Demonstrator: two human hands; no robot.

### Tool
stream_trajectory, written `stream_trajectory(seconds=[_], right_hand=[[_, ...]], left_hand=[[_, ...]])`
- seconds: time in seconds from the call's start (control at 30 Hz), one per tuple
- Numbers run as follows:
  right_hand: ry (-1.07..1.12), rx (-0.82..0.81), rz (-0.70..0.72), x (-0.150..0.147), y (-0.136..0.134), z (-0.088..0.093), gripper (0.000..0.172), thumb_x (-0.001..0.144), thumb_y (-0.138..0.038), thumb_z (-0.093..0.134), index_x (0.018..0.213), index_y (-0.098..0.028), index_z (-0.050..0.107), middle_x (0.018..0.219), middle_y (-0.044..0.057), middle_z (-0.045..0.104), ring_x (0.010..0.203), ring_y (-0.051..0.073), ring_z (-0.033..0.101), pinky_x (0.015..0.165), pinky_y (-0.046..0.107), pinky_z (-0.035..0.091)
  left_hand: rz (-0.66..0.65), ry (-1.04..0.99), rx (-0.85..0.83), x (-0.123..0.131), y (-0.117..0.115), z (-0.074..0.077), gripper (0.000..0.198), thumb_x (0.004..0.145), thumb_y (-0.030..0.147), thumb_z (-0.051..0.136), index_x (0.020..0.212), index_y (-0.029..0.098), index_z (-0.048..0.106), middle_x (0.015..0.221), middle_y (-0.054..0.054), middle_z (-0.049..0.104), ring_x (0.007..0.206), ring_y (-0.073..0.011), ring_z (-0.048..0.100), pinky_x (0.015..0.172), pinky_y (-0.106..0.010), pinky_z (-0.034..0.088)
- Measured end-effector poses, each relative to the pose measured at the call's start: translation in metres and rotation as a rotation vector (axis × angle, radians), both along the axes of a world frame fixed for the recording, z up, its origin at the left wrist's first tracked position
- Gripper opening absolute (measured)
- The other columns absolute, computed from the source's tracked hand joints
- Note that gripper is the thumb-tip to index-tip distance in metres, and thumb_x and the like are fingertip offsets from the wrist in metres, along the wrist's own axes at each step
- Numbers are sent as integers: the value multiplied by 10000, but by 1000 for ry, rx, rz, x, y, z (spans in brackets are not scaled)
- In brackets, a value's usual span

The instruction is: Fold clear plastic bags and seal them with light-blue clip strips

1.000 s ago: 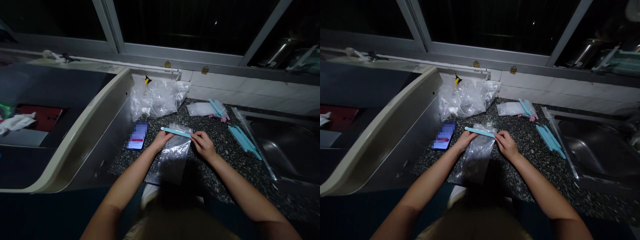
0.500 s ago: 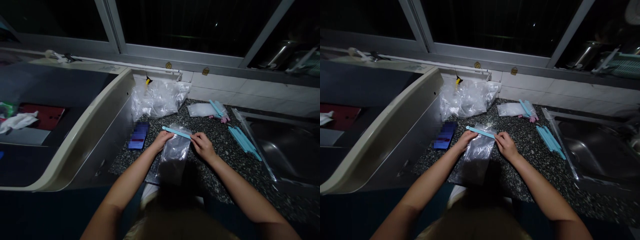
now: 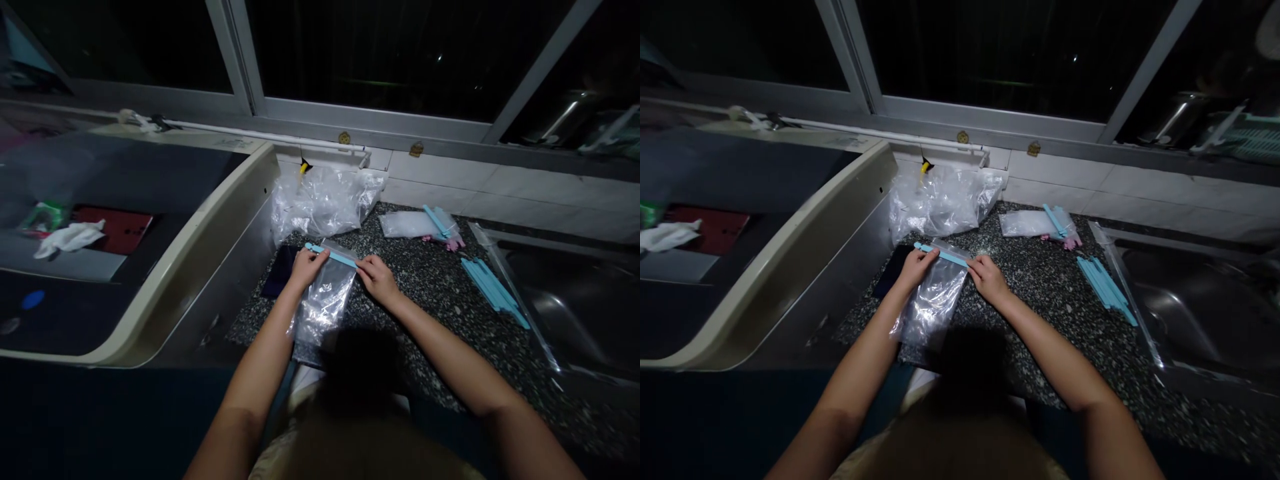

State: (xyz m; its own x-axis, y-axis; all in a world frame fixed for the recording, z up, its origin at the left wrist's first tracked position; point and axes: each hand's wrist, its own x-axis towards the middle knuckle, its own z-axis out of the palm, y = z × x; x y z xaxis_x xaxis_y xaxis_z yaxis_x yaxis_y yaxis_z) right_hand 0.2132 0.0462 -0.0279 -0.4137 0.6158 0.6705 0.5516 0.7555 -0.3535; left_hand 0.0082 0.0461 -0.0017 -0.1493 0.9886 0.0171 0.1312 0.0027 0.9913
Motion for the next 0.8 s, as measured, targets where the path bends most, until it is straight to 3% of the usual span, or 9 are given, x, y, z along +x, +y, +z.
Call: stream_trajectory(seconds=[0.1,0.23,0.4,0.6,0.7,0.8], right_hand=[[5,-19,7,-2,5,-3,221,844,-203,449,989,-193,616,818,49,519,775,139,541,692,269,483],[28,-8,4,3,4,-2,219,843,-201,450,985,-186,616,815,51,523,766,139,544,687,273,485],[31,-27,-21,10,-3,2,212,841,-210,460,986,-201,615,816,46,527,765,140,546,690,282,486],[37,-59,-9,19,-15,9,206,835,-232,474,987,-199,608,817,48,538,753,143,543,675,287,480],[113,-163,-40,27,-20,17,289,787,-295,547,1059,-198,568,882,60,560,720,141,535,652,294,473],[273,-426,-91,34,-25,26,461,712,-383,614,1122,-195,519,925,59,576,699,133,524,613,276,458]], left_hand=[[6,109,94,-1,3,-6,448,631,440,595,348,165,384,421,36,321,502,-90,325,496,-221,235],[-8,107,141,5,1,-6,453,631,446,588,354,167,363,422,37,312,490,-82,305,479,-229,209],[-48,3,60,14,-2,-4,498,616,452,607,346,175,296,392,56,229,435,-57,230,451,-237,158],[-78,-134,-34,18,-1,-11,479,585,472,636,346,163,359,353,63,273,390,-48,254,426,-220,166],[-166,-227,-103,21,-6,-8,411,563,479,653,401,143,480,358,44,380,397,-67,336,425,-209,225],[-310,-292,-146,25,-14,-2,365,538,463,684,479,122,569,430,11,503,438,-89,419,453,-209,299]])
